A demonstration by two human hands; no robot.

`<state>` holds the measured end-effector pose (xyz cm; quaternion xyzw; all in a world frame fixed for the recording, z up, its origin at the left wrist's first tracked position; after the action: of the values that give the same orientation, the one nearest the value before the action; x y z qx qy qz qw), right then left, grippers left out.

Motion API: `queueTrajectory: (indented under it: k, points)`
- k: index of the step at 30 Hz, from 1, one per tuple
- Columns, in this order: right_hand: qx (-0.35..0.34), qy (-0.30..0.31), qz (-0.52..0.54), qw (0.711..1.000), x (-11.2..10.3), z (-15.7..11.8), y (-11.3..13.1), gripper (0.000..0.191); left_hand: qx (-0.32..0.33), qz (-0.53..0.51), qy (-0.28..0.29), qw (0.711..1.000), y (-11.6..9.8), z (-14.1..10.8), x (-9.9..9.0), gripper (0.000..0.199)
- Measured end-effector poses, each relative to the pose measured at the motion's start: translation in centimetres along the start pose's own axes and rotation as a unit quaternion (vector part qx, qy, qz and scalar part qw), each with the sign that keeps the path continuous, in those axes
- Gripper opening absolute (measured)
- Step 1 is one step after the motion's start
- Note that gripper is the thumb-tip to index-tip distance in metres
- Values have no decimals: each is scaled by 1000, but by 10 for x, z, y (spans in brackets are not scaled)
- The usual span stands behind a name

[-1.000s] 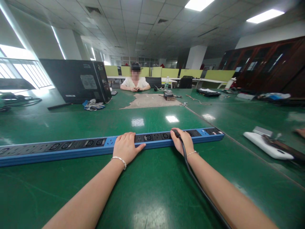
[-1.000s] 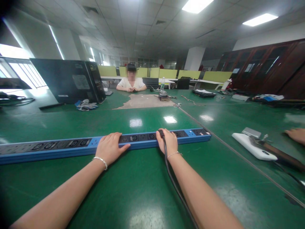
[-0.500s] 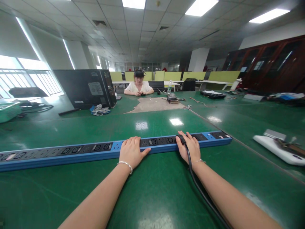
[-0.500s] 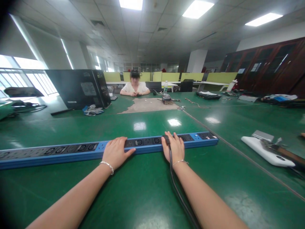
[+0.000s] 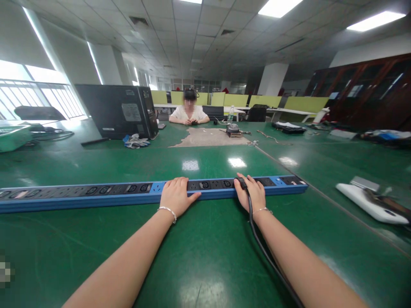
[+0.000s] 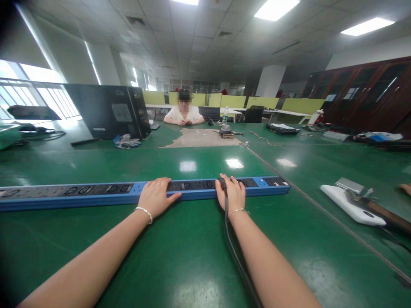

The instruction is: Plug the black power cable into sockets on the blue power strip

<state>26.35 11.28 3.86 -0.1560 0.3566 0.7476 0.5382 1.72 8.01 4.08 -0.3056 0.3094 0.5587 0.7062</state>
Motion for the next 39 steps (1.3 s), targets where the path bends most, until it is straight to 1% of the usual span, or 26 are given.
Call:
queueTrajectory:
  k: [3,5,10,12,16,19,24,28,31,37,39]
  points:
    - [-14,6,-1,1000,0,0,0,37,1,5,-8,1000,0,-1,-2,61]
    - [-16,-1,1,1000,-1,-1,0,37,1,8,-11,1000,-1,-1,-2,59]
    - [7,-44,16,999,-2,-2,-3,35,0,7,-8,1000,-1,-1,-2,58]
    - [6,-53,36,998,-2,-1,-4,36,-1,6,-6,1000,0,-1,-1,58]
    - [-30,-40,87,995,-2,0,3,37,-5,3,-1,1000,1,0,0,58]
    - [-16,-42,97,994,-5,0,2,35,-5,-1,1,1000,0,0,0,57]
    - [-4,-30,88,996,-3,-1,1,36,-5,-5,-2,1000,0,0,-2,57]
    - [2,-51,39,998,-3,-1,0,35,-7,-7,-1,1000,0,0,-1,58]
    - [-2,-51,8,999,-2,-3,-1,34,-7,-8,2,1000,0,0,0,58]
    - [-13,-63,4,998,-2,-8,-4,36,-8,-11,-3,1000,0,0,-1,56]
    - [-12,-56,7,998,1,-9,-5,37,-6,-12,-5,1000,0,0,-1,56]
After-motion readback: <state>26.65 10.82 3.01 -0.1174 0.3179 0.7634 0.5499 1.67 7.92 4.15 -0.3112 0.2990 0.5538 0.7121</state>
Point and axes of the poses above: each hand's wrist, its own z-axis towards the middle knuckle, its own x-axis out of the palm, y = z × x, the point moved 9 cm from there along z, towards the middle knuckle, and after that the axes turned 8 degrees about -y, right-handed, at the moved point
